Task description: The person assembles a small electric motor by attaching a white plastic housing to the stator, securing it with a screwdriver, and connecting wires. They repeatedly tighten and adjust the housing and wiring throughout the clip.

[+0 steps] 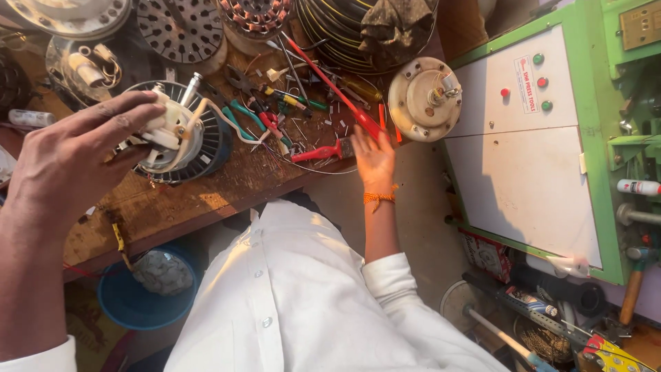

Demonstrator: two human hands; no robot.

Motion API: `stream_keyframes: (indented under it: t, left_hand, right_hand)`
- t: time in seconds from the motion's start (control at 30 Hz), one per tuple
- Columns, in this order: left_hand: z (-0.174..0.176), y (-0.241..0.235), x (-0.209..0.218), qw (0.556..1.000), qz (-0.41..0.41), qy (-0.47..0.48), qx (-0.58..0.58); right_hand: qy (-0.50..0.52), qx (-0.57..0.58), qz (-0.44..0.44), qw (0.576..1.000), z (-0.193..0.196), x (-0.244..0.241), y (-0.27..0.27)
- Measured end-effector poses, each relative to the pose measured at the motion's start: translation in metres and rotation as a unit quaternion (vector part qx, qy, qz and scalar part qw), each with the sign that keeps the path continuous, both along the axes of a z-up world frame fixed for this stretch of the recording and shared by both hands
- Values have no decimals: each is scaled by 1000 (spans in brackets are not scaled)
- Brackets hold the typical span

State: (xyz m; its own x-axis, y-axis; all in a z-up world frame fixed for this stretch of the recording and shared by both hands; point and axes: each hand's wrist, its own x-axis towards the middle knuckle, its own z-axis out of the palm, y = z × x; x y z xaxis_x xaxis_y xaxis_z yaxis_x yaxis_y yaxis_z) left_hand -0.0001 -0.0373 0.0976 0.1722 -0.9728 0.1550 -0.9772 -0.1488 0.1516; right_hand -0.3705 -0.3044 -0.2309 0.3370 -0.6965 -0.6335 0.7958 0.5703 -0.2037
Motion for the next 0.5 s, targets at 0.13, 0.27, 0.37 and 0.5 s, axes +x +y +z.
stream_keyframes:
  t: [0.13, 0.27, 0.37, 0.5]
  left_hand:
    - [-6, 8, -17, 996, 89, -12, -22]
    - [-20, 12, -48, 977, 185, -91, -49]
    - [-20, 19, -62, 959, 248, -134, 4]
    - [-10, 9, -64, 960, 264, -35, 81]
  right_hand:
    - [237, -165, 238, 927, 30, 39, 2]
    - [507, -317, 233, 767, 35, 49, -11]
    - [625, -368, 238, 646, 25, 42, -6]
    - [586, -642, 273, 412, 46, 2, 9]
